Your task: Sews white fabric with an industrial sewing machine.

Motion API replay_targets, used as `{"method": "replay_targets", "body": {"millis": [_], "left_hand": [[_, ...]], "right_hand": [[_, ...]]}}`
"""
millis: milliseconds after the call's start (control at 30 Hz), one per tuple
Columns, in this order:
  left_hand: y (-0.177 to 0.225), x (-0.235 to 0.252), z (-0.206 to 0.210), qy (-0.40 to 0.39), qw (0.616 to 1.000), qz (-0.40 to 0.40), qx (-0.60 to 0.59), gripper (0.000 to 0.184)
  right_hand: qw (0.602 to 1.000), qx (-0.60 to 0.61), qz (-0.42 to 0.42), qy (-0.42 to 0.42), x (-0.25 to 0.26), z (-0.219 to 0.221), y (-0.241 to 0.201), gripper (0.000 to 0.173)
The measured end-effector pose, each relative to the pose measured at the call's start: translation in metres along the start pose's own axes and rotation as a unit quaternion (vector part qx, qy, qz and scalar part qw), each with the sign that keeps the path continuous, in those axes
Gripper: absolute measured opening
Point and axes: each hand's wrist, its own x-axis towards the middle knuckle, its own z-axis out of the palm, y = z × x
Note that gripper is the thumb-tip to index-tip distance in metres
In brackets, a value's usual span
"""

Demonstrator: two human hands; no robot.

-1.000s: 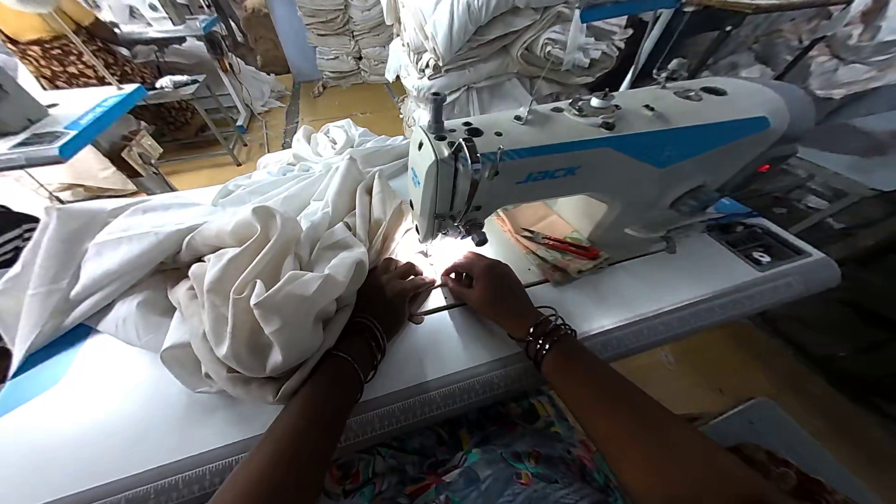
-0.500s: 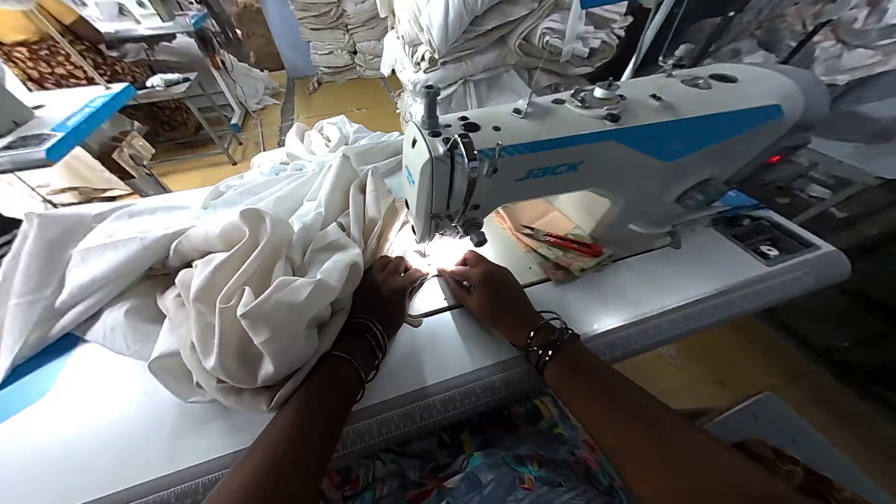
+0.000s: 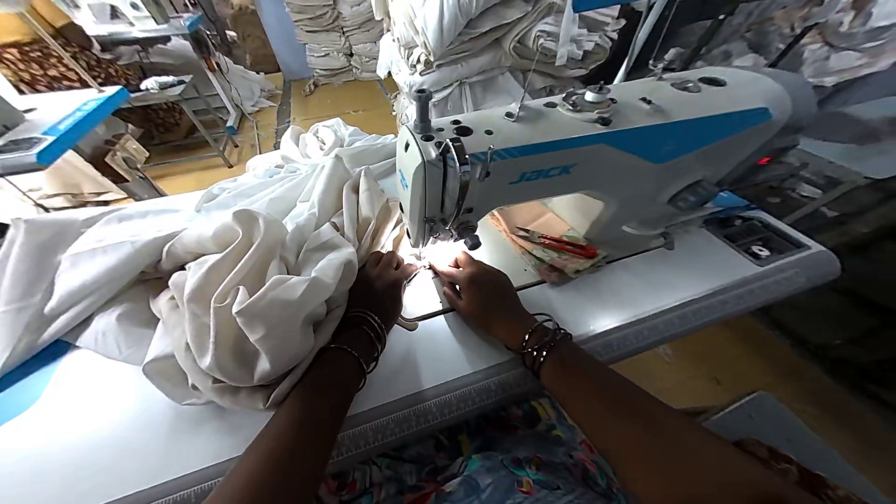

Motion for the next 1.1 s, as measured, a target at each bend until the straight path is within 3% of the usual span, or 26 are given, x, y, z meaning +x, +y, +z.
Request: {"method": "replay_targets", "body": {"millis": [267, 500, 567, 667, 800, 967, 1100], "left_hand": [[0.005, -0.003, -0.001, 0.006, 1.0, -0.007, 0.012, 0.018], [0.044, -0.06, -0.059, -0.134, 0.956, -0.235, 0.112, 0.034], [0.039, -0.09, -0.082, -0.109, 0.95, -0.245, 0.162, 0.027], [0.036, -0.128, -0.105, -0.038, 0.956, -0.205, 0.208, 0.015], [0.07, -0.134, -0.126, -0.016, 0.994, -0.075, 0.077, 0.019], [0.092, -0.12, -0.113, -0.025, 0.999, 0.036, 0.009, 0.016], [0.085, -0.119, -0.11, 0.037, 0.996, 0.086, 0.01, 0.019]], "right_hand": [[0.999, 0.045, 0.028, -0.011, 0.0, -0.007, 0.002, 0.029], [0.995, 0.084, 0.047, -0.005, -0.001, -0.005, 0.006, 0.023], [0.996, 0.082, 0.035, -0.001, -0.002, -0.004, 0.007, 0.022], [0.997, 0.073, -0.008, 0.019, -0.005, -0.002, 0.005, 0.021], [0.984, 0.118, -0.129, 0.031, -0.016, 0.0, -0.006, 0.038], [0.968, 0.114, -0.212, 0.069, -0.057, 0.004, -0.063, 0.007], [0.967, 0.1, -0.229, 0.057, -0.078, -0.011, -0.066, 0.015]]}}
